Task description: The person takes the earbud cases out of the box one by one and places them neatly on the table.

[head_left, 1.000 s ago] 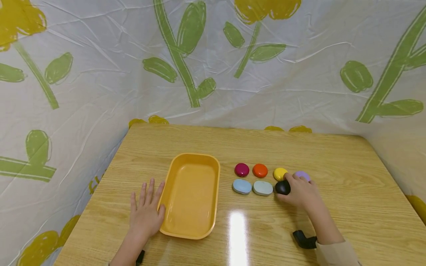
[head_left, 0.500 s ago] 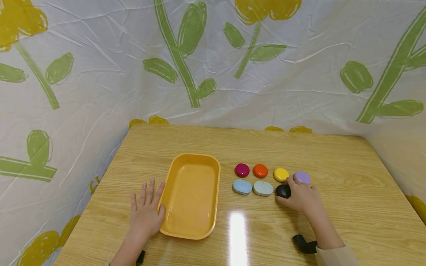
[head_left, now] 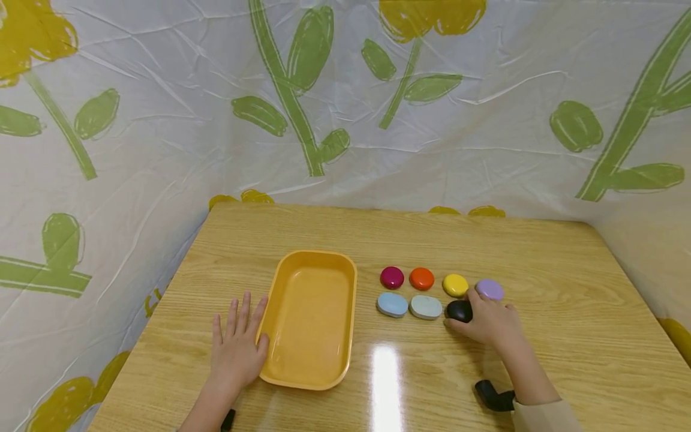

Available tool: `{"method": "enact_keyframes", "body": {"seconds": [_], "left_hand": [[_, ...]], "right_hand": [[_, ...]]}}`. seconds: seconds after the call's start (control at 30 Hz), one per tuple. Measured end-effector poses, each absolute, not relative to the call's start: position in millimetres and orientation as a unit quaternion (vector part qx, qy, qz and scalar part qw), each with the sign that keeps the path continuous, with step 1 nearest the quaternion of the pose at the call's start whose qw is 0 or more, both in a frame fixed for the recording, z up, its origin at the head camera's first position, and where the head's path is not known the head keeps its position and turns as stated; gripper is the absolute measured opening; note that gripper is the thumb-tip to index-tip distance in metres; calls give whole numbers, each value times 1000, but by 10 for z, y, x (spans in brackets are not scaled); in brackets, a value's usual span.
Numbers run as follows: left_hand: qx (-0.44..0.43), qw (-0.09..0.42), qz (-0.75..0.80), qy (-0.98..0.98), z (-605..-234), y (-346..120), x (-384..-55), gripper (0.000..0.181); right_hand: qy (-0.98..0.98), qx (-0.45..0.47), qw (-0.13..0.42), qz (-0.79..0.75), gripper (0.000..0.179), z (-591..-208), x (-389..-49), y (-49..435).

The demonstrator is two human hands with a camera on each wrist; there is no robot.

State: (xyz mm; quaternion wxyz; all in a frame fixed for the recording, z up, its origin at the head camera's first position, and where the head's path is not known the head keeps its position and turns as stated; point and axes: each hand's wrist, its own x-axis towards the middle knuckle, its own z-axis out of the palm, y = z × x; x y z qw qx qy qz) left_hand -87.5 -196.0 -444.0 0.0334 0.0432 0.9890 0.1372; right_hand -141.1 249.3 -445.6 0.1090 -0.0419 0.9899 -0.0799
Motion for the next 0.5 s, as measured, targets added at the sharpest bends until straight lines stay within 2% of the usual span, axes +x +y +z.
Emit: {"method": "enact_keyframes", "body": {"seconds": [0.27, 0.5], "left_hand": [[60, 17, 148, 987, -4468, -1979, -888, 59], [81, 16, 194, 978, -4438, -1998, -918, 68]], "right_hand": [[987, -51, 117, -93, 82, -4365, -1406, 2519], [987, -58, 111, -104, 67, -4132, -1405, 2612]]}}
